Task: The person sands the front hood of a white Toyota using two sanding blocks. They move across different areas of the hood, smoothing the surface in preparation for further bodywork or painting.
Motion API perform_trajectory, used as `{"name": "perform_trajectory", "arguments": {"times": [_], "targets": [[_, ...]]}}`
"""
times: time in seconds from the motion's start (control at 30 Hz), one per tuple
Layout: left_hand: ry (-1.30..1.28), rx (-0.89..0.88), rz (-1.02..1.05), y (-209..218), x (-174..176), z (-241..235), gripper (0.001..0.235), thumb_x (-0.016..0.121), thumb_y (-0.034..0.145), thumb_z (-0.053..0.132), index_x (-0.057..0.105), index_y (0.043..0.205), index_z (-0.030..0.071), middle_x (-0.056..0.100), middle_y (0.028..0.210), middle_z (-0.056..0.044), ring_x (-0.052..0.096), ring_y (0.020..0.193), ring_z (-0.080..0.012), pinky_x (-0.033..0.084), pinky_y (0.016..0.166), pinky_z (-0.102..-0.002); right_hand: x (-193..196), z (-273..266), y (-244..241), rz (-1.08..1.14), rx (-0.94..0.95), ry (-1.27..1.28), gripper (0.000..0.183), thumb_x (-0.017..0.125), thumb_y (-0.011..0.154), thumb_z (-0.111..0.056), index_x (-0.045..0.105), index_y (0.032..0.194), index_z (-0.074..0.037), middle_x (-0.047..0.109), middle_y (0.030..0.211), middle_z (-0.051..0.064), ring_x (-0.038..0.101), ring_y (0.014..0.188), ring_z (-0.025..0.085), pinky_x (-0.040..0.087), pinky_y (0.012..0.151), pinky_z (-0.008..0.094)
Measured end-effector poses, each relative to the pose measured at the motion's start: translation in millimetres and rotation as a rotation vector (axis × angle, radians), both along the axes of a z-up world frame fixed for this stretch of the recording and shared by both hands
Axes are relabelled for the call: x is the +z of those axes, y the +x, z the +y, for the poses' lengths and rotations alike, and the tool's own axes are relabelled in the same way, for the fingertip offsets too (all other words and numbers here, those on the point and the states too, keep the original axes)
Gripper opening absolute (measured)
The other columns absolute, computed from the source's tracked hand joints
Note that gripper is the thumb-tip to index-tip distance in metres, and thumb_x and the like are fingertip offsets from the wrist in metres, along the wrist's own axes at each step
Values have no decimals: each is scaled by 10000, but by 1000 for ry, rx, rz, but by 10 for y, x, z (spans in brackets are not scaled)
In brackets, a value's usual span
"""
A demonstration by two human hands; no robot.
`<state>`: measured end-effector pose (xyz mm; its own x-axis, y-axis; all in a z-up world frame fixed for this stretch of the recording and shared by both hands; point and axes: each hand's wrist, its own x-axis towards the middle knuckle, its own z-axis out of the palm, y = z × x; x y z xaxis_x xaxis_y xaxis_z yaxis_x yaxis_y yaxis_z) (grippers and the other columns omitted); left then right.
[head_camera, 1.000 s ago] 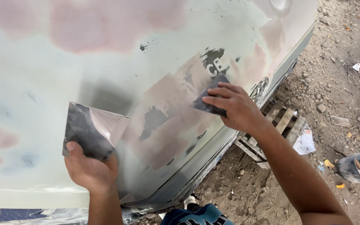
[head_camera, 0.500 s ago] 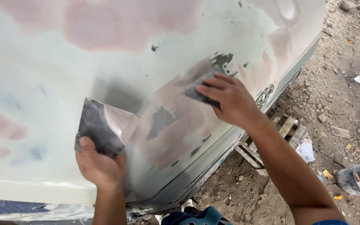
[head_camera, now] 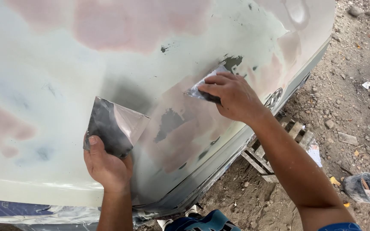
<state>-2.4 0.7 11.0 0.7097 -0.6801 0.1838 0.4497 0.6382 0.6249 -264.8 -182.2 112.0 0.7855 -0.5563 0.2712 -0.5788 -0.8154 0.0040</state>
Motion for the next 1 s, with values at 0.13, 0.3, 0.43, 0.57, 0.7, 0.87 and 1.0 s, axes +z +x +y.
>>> {"name": "perform_trajectory", "arguments": {"times": [0.13,0.3,0.43,0.57,0.7,0.87,1.0], "targets": [[-5,-4,-3,9,-18,-5,494,627,1069,327,543,1363,-61,633,1280,-117,619,1166,-200,528,1026,-310,-267,83,-227,17,-2,-29,577,771,791,-24,667,1328,-204,628,1377,55,525,1356,339,445,1099,534],[-18,-9,-13,23,-67,0,500,621,1090,327,541,1374,-76,630,1284,-138,614,1178,-219,521,1034,-320,-432,321,-449,73,-108,0,681,802,730,-43,634,1352,-265,574,1456,39,440,1424,343,409,1134,531],[-23,-5,-21,4,-12,2,508,632,1078,327,534,1381,-70,626,1293,-139,611,1190,-223,517,1053,-326,-690,449,-697,113,-132,23,751,824,690,-82,591,1377,-275,532,1464,47,391,1422,329,395,1120,567],[9,9,-18,11,-16,-2,514,629,1075,345,535,1365,-69,624,1280,-134,613,1183,-222,522,1046,-324,-811,608,-867,63,-100,14,752,833,694,-108,581,1384,-269,543,1462,49,392,1433,333,377,1140,577],[8,4,-20,34,-123,12,511,628,1105,354,542,1360,-81,625,1232,-135,606,1122,-216,520,966,-316,-543,694,-915,149,-55,45,589,824,726,-119,669,1276,-260,685,1322,37,564,1308,309,414,1111,582],[7,33,-25,23,-133,-8,516,643,1095,355,552,1347,-86,629,1172,-133,611,1081,-216,522,943,-310,-175,-181,-886,-87,23,-95,469,760,861,-60,687,1305,-190,712,1291,91,671,1204,314,563,1045,464],[-4,63,-41,1,-85,-11,516,655,1087,346,561,1352,-87,638,1222,-127,615,1122,-218,527,1000,-308,42,-726,-669,-120,72,-74,461,759,852,-9,700,1290,-139,709,1268,100,673,1204,300,569,1037,440]]}}
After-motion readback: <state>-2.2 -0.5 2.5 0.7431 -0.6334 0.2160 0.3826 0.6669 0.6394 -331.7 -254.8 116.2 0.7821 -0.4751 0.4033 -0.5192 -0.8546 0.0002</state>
